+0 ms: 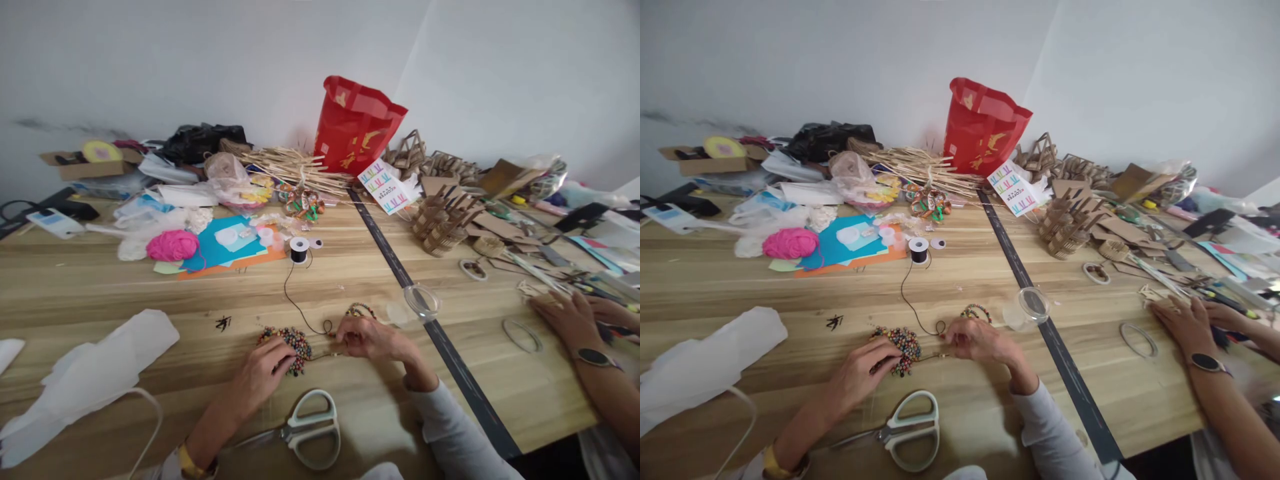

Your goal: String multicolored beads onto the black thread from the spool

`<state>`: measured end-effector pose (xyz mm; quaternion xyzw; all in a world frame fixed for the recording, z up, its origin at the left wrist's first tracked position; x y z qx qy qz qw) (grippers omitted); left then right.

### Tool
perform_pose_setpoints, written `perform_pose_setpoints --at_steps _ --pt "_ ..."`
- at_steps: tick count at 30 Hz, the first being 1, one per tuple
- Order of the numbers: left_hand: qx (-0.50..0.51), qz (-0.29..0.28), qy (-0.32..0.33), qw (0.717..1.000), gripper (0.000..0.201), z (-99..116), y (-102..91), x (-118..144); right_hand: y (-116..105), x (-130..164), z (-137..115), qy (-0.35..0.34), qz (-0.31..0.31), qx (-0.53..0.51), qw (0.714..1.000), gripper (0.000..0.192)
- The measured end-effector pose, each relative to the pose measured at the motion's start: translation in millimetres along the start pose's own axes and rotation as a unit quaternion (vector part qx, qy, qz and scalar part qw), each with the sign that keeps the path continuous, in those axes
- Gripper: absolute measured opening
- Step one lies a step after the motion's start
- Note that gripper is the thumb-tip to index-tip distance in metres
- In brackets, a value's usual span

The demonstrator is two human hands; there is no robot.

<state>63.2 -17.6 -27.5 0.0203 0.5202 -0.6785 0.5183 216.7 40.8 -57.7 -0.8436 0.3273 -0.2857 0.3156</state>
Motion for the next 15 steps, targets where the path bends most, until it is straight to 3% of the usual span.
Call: perform_pose_setpoints --at_steps 6,9,15 --pt "0.054 -0.017 -0.022 0.998 0.012 -3 5.5 2 -10 -9 -5 0.013 0.112 0.058 0.992 0.012" --pt "0.079 -0.022 -0.045 0.996 0.011 -10 7.9 5 -5 -13 -11 0.008 0.137 0.075 0.988 0.009" --pt "0.111 -0.02 -0.104 0.988 0.011 -25 13.5 12 14 -11 -44 -0.089 0.165 -0.033 0.982 0.009"
Point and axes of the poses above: each hand's wrist, its own x-axis away from the middle knuckle, its own y-axis out of the palm, z = x × y, the point moved 10 cm from there along -x, towards the middle knuckle, and after that the axes turned 10 degrees about y, right-handed, at the moved point
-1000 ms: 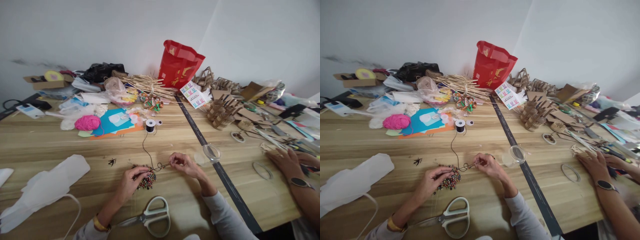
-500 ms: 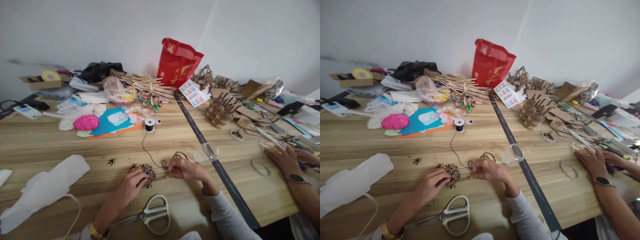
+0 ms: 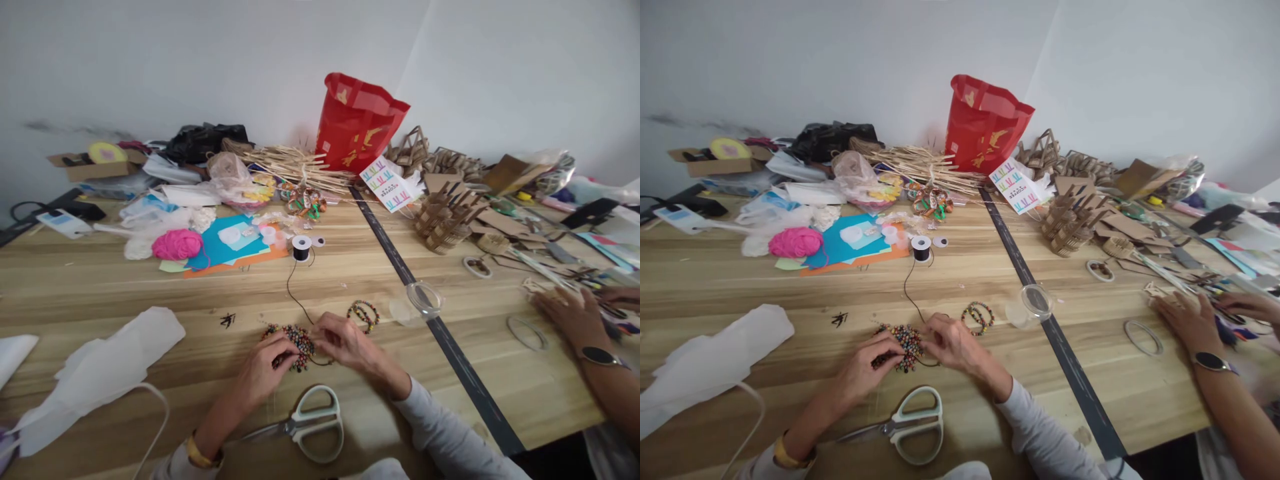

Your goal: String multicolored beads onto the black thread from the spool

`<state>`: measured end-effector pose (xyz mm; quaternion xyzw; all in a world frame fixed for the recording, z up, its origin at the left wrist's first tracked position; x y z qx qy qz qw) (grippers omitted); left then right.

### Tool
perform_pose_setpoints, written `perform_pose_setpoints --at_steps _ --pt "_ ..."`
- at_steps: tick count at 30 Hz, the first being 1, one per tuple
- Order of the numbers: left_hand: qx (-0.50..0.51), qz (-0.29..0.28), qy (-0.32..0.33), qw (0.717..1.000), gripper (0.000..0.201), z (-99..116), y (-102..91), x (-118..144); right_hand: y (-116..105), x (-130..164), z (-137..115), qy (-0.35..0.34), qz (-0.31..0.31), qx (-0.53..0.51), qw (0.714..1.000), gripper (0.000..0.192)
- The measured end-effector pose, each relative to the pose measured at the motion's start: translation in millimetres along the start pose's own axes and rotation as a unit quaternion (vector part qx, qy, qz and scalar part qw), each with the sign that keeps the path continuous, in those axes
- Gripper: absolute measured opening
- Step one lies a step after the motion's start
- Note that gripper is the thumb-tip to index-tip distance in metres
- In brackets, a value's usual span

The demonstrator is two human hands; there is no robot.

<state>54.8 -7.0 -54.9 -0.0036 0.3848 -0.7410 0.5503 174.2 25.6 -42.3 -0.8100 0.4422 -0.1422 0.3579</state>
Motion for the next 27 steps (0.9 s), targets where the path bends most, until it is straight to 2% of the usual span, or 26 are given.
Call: perform_pose_setpoints --at_steps 4,12,20,27 --pt "0.006 0.0 -0.007 1.0 0.013 -1 0.4 0 18 5 -22 -0.052 -0.001 -0.041 0.998 0.022" --pt "-0.015 0.002 -0.012 1.0 0.014 3 -4.4 -1 31 13 -24 -0.124 0.071 -0.012 0.99 0.012" --pt "-0.022 0.028 -0.033 0.999 0.013 -5 -15.4 1 19 17 -25 -0.135 0.134 0.027 0.981 0.011" --pt "-0.003 0.044 -0.068 0.997 0.012 -16 -21.8 3 11 15 -19 -0.119 0.157 0.02 0.98 0.009"
Point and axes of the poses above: each hand's wrist, its own x-axis away from the middle knuckle, its own y-axis out of the palm, z = x × y, the point moved 10 cm from there along -x, towards the middle knuckle, and after that the axes turned 10 degrees about y, right-handed, at the moved point
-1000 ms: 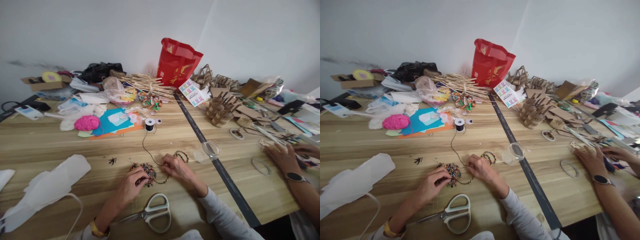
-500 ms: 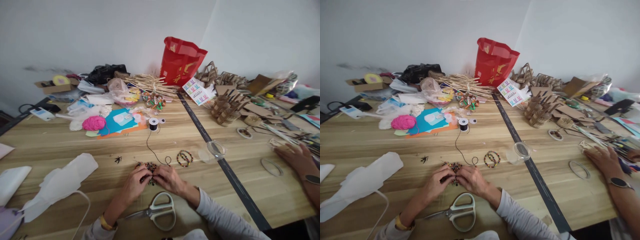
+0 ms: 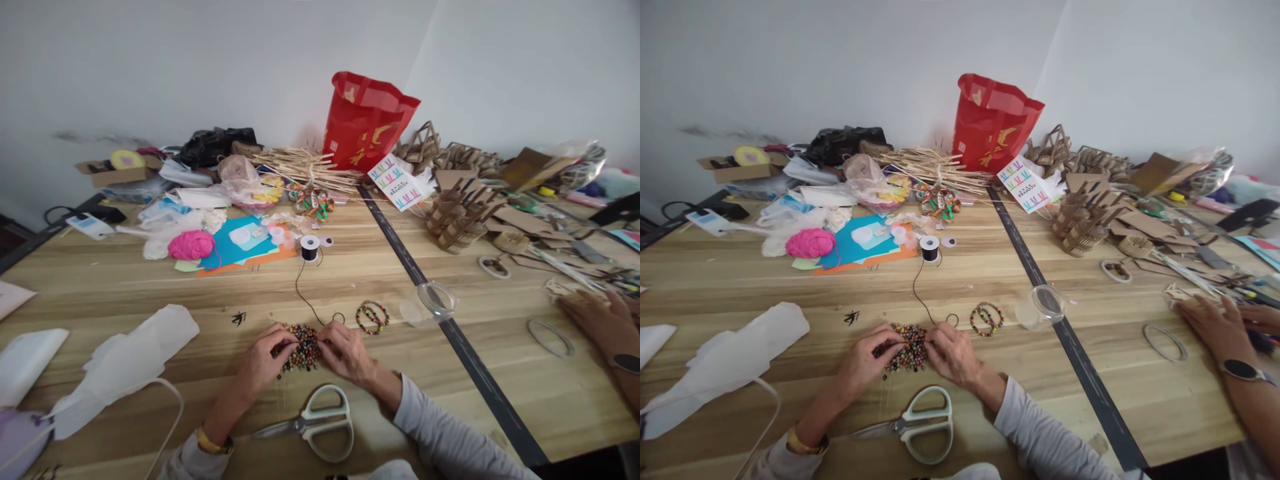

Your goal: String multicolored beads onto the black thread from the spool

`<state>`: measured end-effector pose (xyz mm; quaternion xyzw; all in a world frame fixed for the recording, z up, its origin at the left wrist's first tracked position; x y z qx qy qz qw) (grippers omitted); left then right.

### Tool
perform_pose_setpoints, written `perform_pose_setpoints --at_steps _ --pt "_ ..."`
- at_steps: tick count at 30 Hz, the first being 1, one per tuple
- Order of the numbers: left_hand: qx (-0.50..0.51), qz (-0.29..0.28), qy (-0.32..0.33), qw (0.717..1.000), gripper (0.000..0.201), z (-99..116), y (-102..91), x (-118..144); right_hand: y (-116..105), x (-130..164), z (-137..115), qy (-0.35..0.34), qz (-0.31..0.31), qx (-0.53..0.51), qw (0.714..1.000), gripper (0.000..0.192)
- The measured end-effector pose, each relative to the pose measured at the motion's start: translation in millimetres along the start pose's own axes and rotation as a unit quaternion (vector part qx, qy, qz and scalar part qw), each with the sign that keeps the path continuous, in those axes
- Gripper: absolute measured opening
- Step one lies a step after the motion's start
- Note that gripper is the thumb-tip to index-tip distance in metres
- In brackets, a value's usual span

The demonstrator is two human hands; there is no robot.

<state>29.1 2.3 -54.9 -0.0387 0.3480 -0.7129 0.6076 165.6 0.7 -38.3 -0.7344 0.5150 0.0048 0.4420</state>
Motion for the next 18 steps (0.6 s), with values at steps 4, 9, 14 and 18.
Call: perform_pose_setpoints --at_steps 4,9,14,18 --pt "0.027 0.023 -0.024 0.999 0.01 -5 -6.0 0 -2 0 4 0.009 0.003 -0.009 1.0 0.005" --pt "0.063 0.001 -0.048 0.997 0.011 -8 -0.4 0 -4 2 -2 -0.014 -0.003 -0.017 1.0 0.004" --pt "0.067 -0.036 -0.02 0.997 0.01 5 12.9 -1 -7 3 -10 -0.038 0.005 -0.027 0.999 0.026" --pt "0.065 -0.045 0.002 0.997 0.01 14 20.1 -1 3 4 -20 -0.068 -0.023 -0.033 0.997 0.026"
Point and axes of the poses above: each hand's wrist, its own x-axis away from the middle knuckle, its own y-axis out of the palm, z = x × y, the point moved 10 cm from there along -x, towards the middle knuckle, and after that the axes turned 10 degrees about y, right-handed, at the moved point
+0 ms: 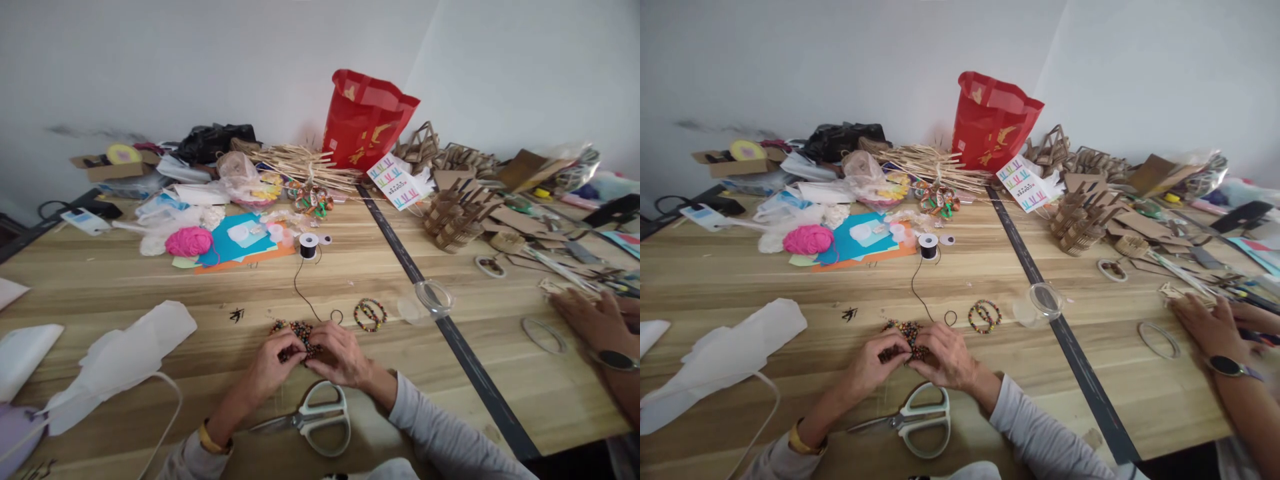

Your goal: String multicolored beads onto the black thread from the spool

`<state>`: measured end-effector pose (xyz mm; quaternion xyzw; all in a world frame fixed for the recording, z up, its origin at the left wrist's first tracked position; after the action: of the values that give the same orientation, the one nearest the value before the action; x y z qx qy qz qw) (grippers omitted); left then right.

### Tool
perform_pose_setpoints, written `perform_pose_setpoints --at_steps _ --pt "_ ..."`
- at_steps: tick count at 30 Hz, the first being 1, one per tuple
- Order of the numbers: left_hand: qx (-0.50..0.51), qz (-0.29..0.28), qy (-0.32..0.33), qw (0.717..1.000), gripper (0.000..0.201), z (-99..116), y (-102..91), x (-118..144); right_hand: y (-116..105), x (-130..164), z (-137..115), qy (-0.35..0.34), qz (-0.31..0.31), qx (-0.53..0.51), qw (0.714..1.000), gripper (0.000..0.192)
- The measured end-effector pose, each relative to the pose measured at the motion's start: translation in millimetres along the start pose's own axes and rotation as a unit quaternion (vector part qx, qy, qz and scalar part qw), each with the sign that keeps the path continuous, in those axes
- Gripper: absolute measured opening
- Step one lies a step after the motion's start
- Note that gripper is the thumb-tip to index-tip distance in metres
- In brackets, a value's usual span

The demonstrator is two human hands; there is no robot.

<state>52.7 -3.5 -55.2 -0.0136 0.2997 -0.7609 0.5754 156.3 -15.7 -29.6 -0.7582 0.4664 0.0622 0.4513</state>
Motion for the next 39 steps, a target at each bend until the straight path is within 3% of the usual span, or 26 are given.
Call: perform_pose_setpoints --at_steps 4,18,39 --pt "-0.004 0.009 0.005 1.0 0.011 1.1 -1.4 0.4 9.1 0.8 -3.5 -0.012 -0.018 -0.011 1.0 0.007" --pt "-0.016 -0.006 -0.016 1.0 0.013 -2.3 -3.3 0.0 5.0 3.7 -2.5 -0.014 0.005 0.001 1.0 0.007" --pt "-0.058 -0.021 0.026 0.998 0.013 -2.3 3.6 5.6 7.9 2.9 -1.6 -0.01 -0.004 0.018 1.0 0.007"
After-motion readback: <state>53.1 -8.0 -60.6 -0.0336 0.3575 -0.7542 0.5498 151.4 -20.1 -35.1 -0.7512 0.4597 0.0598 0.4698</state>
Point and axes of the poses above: each hand's wrist, its own x-axis away from the middle knuckle, its own y-axis out of the palm, z = x × y, the point moved 10 cm from there along -x, towards the middle knuckle, and after that the axes turned 10 degrees about y, right-handed, at the moved point
